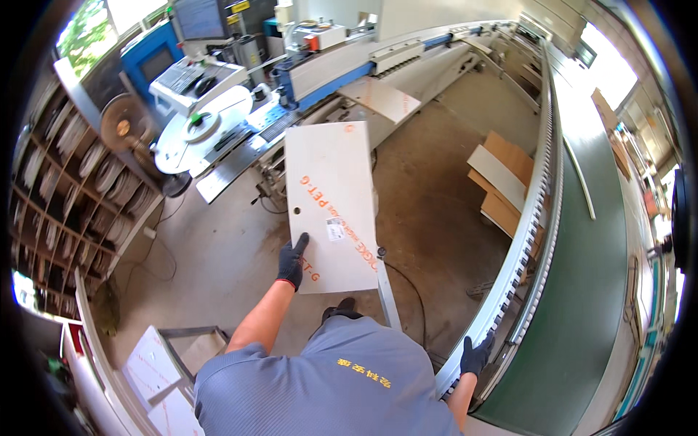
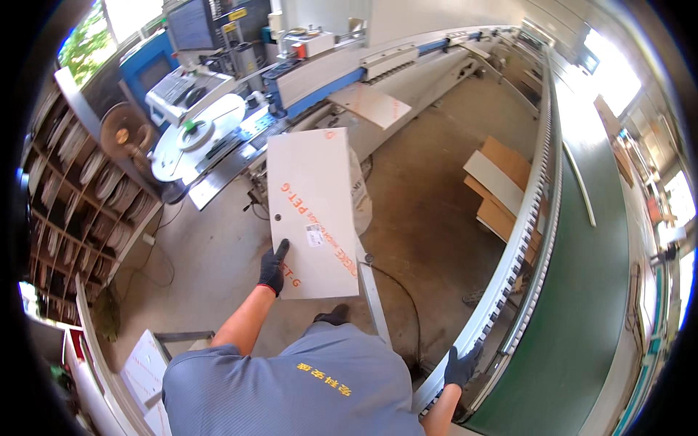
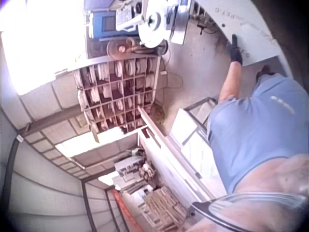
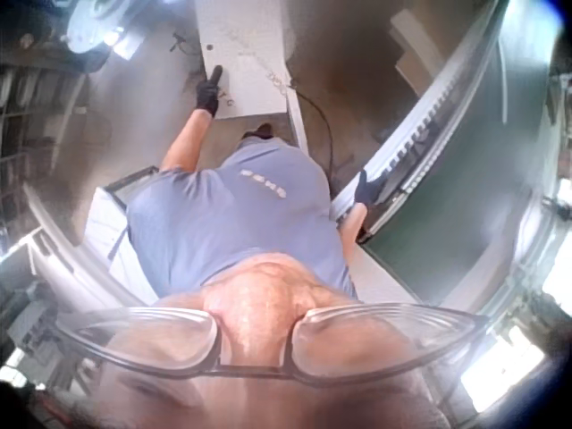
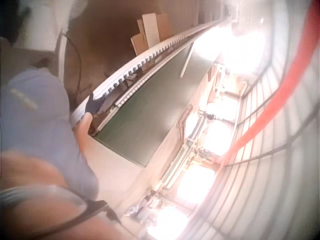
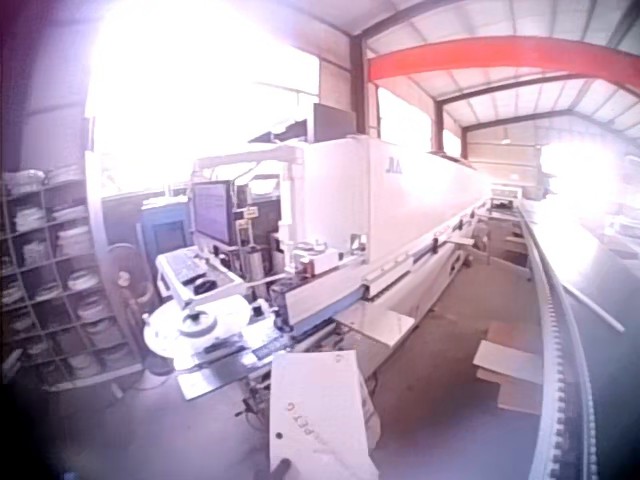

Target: The person picks up white rectangular panels from a stack and feeds them into a processing machine. They then retrieve the processed panels from the output side of the machine and stack them on a nearby table. The person repeats this cycle of feeding and stacking multiple times.

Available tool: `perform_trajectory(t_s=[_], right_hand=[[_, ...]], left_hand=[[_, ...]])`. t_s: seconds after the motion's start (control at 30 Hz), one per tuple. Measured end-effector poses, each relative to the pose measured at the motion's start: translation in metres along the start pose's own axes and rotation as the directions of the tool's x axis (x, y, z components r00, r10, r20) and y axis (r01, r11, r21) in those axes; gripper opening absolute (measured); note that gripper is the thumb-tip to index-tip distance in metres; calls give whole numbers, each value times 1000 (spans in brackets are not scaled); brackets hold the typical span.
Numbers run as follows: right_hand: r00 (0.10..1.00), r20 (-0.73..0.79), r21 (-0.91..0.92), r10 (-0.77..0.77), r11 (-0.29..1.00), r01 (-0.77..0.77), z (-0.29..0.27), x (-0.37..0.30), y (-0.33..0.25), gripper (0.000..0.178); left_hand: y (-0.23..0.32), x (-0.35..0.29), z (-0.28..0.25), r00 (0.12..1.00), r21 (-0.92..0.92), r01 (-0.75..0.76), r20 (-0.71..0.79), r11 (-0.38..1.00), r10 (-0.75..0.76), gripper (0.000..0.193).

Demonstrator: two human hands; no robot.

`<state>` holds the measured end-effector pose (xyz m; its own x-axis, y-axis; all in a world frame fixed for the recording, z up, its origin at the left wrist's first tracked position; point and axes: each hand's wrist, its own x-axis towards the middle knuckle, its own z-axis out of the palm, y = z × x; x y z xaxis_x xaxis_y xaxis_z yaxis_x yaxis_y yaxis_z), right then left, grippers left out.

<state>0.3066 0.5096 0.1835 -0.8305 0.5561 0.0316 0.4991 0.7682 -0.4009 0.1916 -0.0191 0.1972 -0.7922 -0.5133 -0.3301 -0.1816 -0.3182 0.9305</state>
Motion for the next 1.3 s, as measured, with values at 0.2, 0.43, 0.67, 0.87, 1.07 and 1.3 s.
perform_trajectory(t_s=[0.2, 0.43, 0.67, 0.87, 1.07, 1.3], right_hand=[[1000, -16, 129, 3, 992, -1, 2, 7, 2, 78], [995, 45, 43, 93, 995, -95, 5, 9, -2, 83], [969, 134, 151, 208, 962, -228, 14, 11, 22, 85], [974, 129, 119, 185, 972, -201, 17, 11, 34, 82], [973, 93, 159, 209, 962, -222, 23, 8, 44, 78], [960, 54, 84, 275, 957, -279, 26, 7, 43, 79]], left_hand=[[-45, 26, -83, 927, -151, -9, -371, 988, -48, 56], [-44, 64, -130, 872, -232, -47, -484, 971, -73, 57], [-39, 112, -123, 860, -341, -74, -497, 937, -113, 60], [-39, 157, -121, 895, -329, -205, -445, 922, 41, 57], [-28, 190, -111, 896, -293, -227, -437, 929, 81, 53], [-12, 193, -92, 816, 97, -291, -494, 952, 300, 77]])
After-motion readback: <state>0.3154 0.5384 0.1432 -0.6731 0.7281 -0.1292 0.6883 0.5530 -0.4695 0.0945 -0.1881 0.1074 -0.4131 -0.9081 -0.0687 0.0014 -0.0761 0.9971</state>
